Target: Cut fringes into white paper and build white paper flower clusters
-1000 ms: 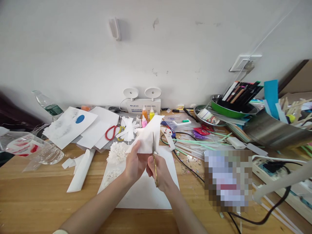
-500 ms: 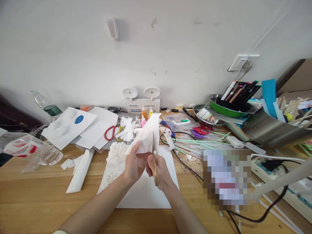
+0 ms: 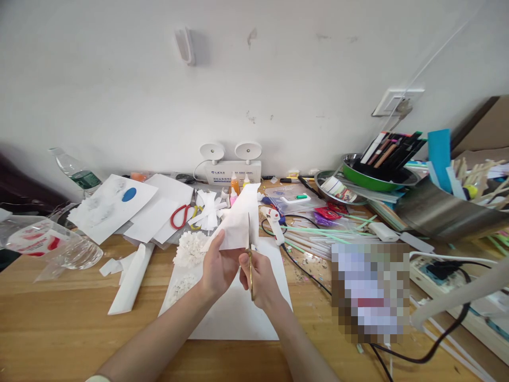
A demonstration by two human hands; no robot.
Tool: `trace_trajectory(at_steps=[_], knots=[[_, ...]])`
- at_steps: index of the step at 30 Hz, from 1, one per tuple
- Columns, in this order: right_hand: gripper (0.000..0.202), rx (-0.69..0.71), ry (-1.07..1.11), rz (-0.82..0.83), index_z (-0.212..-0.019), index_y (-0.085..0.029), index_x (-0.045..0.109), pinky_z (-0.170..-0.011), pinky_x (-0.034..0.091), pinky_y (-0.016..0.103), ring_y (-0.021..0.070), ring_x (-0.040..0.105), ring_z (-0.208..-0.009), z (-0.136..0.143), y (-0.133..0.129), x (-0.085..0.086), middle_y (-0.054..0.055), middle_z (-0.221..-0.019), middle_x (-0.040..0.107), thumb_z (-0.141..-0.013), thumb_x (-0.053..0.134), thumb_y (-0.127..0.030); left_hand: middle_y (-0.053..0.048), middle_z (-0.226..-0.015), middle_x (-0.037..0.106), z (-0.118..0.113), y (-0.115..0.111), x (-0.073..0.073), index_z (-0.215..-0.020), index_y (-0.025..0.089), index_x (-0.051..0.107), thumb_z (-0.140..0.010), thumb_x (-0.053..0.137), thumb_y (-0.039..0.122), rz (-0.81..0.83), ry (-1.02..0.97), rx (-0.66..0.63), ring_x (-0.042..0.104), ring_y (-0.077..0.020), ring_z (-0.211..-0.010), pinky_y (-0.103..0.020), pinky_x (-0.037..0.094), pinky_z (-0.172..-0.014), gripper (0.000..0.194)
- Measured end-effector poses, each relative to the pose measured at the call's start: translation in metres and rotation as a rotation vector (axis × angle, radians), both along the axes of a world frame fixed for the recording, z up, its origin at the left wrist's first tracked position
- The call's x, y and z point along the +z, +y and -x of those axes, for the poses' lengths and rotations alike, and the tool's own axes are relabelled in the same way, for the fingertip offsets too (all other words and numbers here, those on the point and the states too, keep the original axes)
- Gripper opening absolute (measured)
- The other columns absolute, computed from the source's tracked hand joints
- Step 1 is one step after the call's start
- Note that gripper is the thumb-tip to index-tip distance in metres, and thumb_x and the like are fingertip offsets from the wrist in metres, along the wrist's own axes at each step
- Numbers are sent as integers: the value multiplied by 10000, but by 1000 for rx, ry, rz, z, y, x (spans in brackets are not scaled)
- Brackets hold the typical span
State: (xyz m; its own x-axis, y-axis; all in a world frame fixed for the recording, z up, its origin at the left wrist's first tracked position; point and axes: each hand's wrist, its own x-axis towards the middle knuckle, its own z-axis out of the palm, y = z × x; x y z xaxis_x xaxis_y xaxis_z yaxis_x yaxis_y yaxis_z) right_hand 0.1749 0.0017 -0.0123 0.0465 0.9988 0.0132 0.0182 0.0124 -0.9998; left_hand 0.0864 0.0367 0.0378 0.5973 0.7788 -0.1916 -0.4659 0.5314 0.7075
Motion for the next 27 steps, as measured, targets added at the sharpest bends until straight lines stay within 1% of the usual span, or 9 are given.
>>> trace_trajectory(at_steps=[6,11,13,16,18,20,22,24,27], knots=[[608,-11,20,26,-434,-203,368,-335,175,230,64,272,-291,-1,2,-5,-26,-304,351,-727,342,-735,-80,-731,661,0,1,1,-1180,173,511,-769,386,548,-7,-39,25,596,-207,-429,-238,367,-230,570],[623,-6,-10,49,-427,-199,373,-327,189,218,60,277,-281,-2,2,-6,-30,-287,343,-714,333,-749,-75,-779,664,0,1,2,-1238,190,457,-781,373,535,-6,-37,20,587,-201,-437,-244,362,-248,579],[616,-5,-3,55,-447,-194,389,-322,186,211,57,272,-279,-2,2,-4,-38,-291,339,-712,340,-749,-67,-768,663,1,2,2,-1219,182,480,-772,400,526,1,-46,30,573,-186,-445,-235,349,-273,569],[607,-9,35,65,-511,-183,438,-312,180,204,56,263,-271,-1,2,-1,-47,-298,354,-698,356,-754,-58,-764,663,2,5,3,-1133,153,555,-756,469,476,-9,-124,106,539,-142,-477,-217,338,-340,504],[613,-11,83,69,-553,-175,463,-305,174,200,57,257,-264,-2,3,1,-48,-297,369,-677,366,-768,-72,-890,664,2,7,5,-1123,150,563,-752,482,457,-41,-217,161,573,-158,-607,-225,383,-422,488],[626,-8,120,60,-568,-168,477,-302,164,197,56,250,-262,-3,4,1,-46,-293,376,-660,373,-778,-85,-1068,623,4,8,7,-1162,159,537,-759,460,470,-72,-315,194,586,-214,-854,-260,450,-583,515],[641,7,141,49,-554,-164,481,-300,151,197,54,238,-259,-6,4,2,-44,-288,371,-648,370,-788,-90,-1171,575,6,9,11,-1192,167,514,-769,422,513,-82,-383,215,506,-258,-1073,-315,442,-776,555],[651,40,145,32,-515,-163,480,-299,138,202,52,232,-265,-9,4,4,-35,-301,372,-654,361,-788,-89,-1198,559,9,11,13,-1197,176,511,-761,371,601,-77,-413,228,437,-280,-1165,-360,397,-878,624],[688,90,100,-31,-394,-164,444,-308,124,214,49,240,-302,-16,3,7,-5,-362,384,-683,328,-778,-87,-1213,549,19,18,17,-1193,191,512,-711,292,727,-84,-388,239,405,-315,-1197,-414,357,-927,754]])
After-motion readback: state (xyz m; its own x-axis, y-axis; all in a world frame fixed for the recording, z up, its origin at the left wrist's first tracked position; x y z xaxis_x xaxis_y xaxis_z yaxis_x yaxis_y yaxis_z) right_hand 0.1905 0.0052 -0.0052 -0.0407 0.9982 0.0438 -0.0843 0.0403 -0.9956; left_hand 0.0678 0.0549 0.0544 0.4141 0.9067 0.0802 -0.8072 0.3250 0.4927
